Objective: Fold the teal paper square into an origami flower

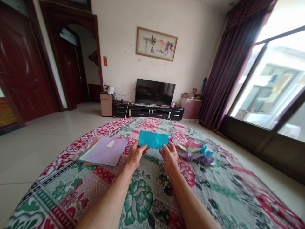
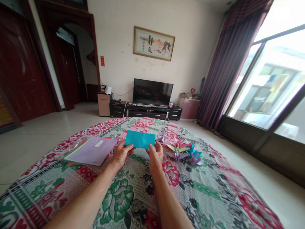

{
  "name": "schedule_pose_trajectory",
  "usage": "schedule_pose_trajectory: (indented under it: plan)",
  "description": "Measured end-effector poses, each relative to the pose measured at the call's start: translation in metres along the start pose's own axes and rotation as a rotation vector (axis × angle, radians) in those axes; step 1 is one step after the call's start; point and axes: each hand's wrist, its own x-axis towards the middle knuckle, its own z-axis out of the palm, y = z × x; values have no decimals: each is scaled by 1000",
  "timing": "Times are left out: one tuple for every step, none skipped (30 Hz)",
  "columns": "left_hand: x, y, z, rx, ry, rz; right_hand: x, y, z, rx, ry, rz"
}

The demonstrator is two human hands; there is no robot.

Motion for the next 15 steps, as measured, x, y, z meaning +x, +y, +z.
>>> schedule_pose_trajectory:
  plan:
    - [0,0,1,8,6,8,-1,0,2,29,-14,39]
    - [0,0,2,15,12,18,-3,0,4,53,-37,92]
    - [0,0,2,22,17,29,-4,1,5,73,-65,150]
    - [0,1,2,31,22,39,-5,1,6,85,-91,204]
    - [0,0,2,38,27,47,-6,1,7,91,-108,243]
    - [0,0,2,47,31,53,-6,1,7,87,-118,263]
    - [1,0,1,59,31,56,-5,1,7,71,-121,259]
    - [1,-1,-1,76,27,59,-4,0,5,40,-114,225]
    - [2,-2,-3,106,16,65,-3,-1,3,-8,-96,160]
    - [3,-4,-5,150,-7,75,-1,-2,1,-70,-70,73]
    - [4,-5,-8,205,-33,95,0,-4,-3,-143,-39,-31]
    - [5,-5,-11,287,-91,124,1,-6,-6,-218,-8,-130]
    - [5,-6,-14,361,-145,167,2,-8,-10,-289,13,-205]
    - [5,-6,-17,420,-189,225,2,-10,-14,-353,22,-258]
    - [5,-5,-19,481,-236,280,2,-12,-18,-411,17,-289]
